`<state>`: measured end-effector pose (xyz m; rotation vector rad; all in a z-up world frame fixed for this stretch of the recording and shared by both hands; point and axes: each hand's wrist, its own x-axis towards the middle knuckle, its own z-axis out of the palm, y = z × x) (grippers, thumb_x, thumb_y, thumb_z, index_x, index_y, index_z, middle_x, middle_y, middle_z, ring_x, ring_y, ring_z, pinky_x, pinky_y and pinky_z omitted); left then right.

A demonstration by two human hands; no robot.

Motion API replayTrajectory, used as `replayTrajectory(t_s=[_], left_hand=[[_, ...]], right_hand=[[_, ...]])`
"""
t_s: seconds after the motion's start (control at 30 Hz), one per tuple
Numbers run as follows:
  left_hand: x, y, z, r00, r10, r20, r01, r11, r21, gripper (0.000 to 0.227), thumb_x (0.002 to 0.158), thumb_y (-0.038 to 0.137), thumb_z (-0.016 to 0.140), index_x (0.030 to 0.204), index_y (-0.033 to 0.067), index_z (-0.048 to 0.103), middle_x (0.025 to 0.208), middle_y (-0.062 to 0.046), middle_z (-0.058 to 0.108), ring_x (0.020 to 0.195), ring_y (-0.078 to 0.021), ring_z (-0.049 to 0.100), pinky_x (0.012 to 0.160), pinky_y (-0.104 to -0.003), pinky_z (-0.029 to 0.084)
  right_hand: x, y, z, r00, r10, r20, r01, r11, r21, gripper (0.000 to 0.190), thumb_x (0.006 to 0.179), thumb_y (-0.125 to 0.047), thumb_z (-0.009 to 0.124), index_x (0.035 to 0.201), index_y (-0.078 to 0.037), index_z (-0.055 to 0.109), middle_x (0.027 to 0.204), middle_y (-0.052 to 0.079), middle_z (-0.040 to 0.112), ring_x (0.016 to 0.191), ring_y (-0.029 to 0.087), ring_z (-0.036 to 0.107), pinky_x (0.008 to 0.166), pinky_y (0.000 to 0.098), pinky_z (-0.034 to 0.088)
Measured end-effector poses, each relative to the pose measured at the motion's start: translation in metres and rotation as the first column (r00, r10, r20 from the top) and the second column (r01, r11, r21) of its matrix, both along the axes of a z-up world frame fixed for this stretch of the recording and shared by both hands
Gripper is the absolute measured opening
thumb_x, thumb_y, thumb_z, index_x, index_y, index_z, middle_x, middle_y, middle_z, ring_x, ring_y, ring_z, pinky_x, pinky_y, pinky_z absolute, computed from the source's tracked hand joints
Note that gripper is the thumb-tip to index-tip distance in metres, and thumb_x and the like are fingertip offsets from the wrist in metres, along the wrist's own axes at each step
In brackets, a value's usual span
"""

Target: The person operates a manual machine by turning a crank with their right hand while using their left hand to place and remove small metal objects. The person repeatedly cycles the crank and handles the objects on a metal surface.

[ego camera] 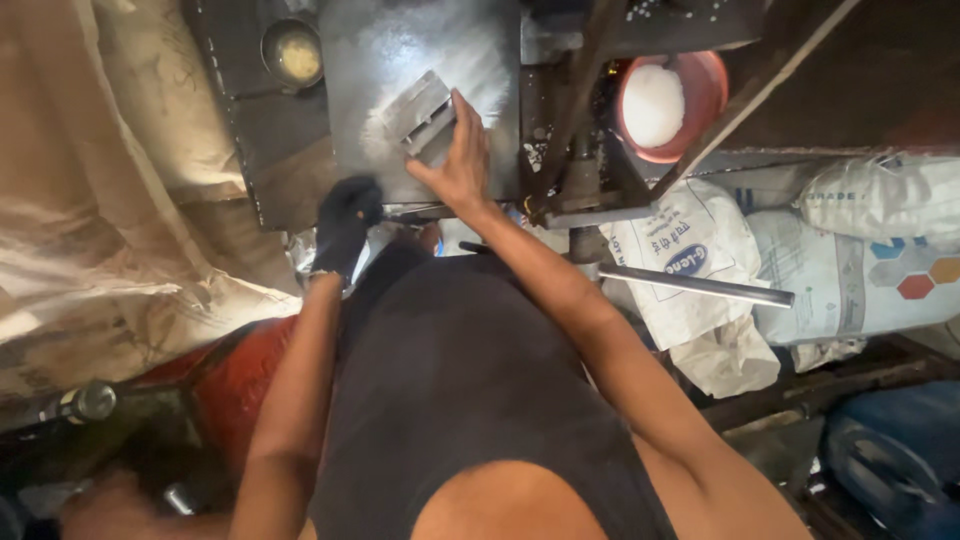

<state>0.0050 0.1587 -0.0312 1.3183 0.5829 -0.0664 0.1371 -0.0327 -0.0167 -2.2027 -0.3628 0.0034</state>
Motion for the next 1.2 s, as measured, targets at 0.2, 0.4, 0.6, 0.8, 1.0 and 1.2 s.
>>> replayTrajectory(t_s=[0.2, 0.4, 0.6, 0.8, 1.0, 1.2], left_hand=[[0.014, -0.028, 0.013, 0.894, -0.4, 0.201, 0.326, 0.89, 0.319, 0.068, 0.079, 0.011, 0.073, 0.144, 0.0017, 0.055, 0.127, -0.012, 0.066, 0.103, -0.0228, 0.063, 0.093, -0.037, 0.054], [0.06, -0.11, 0.044, 0.948, -0.318, -0.013, 0.277, 0.805, 0.525, 0.068, 0.092, 0.03, 0.071, 0.152, 0.009, 0.047, 0.13, -0.018, 0.069, 0.111, -0.0265, 0.071, 0.09, -0.039, 0.057], [0.131, -0.145, 0.049, 0.949, -0.254, -0.186, 0.311, 0.85, 0.425, 0.045, 0.104, 0.03, 0.057, 0.146, 0.0139, 0.056, 0.097, -0.021, 0.073, 0.086, -0.0384, 0.074, 0.079, -0.046, 0.059], [0.222, -0.164, 0.021, 0.877, -0.442, 0.191, 0.076, 0.519, 0.851, 0.025, 0.107, 0.022, 0.061, 0.128, 0.009, 0.066, 0.108, -0.022, 0.074, 0.102, -0.0407, 0.069, 0.089, -0.048, 0.056], [0.264, -0.159, 0.009, 0.785, -0.619, 0.033, 0.36, 0.498, 0.789, 0.028, 0.1, 0.025, 0.066, 0.115, 0.001, 0.066, 0.111, -0.025, 0.072, 0.109, -0.0447, 0.066, 0.092, -0.049, 0.052], [0.287, -0.124, 0.033, 0.581, -0.803, -0.135, 0.482, 0.206, 0.851, 0.032, 0.108, 0.034, 0.063, 0.121, 0.0054, 0.069, 0.117, -0.024, 0.069, 0.111, -0.0451, 0.062, 0.093, -0.05, 0.049]], right_hand=[[-0.013, -0.035, 0.034, 0.995, 0.082, -0.061, -0.085, 0.995, -0.047, 0.118, 0.068, -0.03, 0.093, 0.159, -0.007, 0.022, 0.152, 0.025, 0.039, 0.141, 0.042, 0.04, 0.119, 0.0499, 0.034], [-0.026, -0.089, 0.102, 0.95, 0.209, -0.231, -0.164, 0.966, 0.202, 0.074, 0.089, -0.021, 0.084, 0.151, -0.007, 0.048, 0.12, 0.015, 0.067, 0.105, 0.024, 0.067, 0.095, 0.0357, 0.057], [-0.014, -0.177, 0.131, 0.991, -0.112, 0.068, 0.101, 0.983, 0.154, 0.009, 0.095, -0.008, 0.074, 0.102, -0.003, 0.076, 0.095, 0.012, 0.077, 0.075, 0.02, 0.074, 0.064, 0.0303, 0.057], [0.008, -0.218, 0.109, 0.95, -0.143, 0.278, 0.174, 0.981, -0.089, 0.008, 0.093, -0.01, 0.073, 0.099, -0.006, 0.073, 0.101, 0.012, 0.076, 0.086, 0.032, 0.073, 0.074, 0.0395, 0.059], [0.007, -0.219, 0.097, 0.951, -0.225, 0.212, 0.259, 0.954, -0.152, 0.013, 0.097, -0.018, 0.071, 0.102, -0.006, 0.076, 0.099, 0.011, 0.075, 0.085, 0.032, 0.073, 0.073, 0.0414, 0.058], [0.011, -0.216, 0.101, 0.948, -0.248, 0.197, 0.278, 0.951, -0.137, 0.013, 0.096, -0.02, 0.073, 0.104, -0.009, 0.075, 0.099, 0.012, 0.076, 0.085, 0.033, 0.073, 0.072, 0.0406, 0.058]])
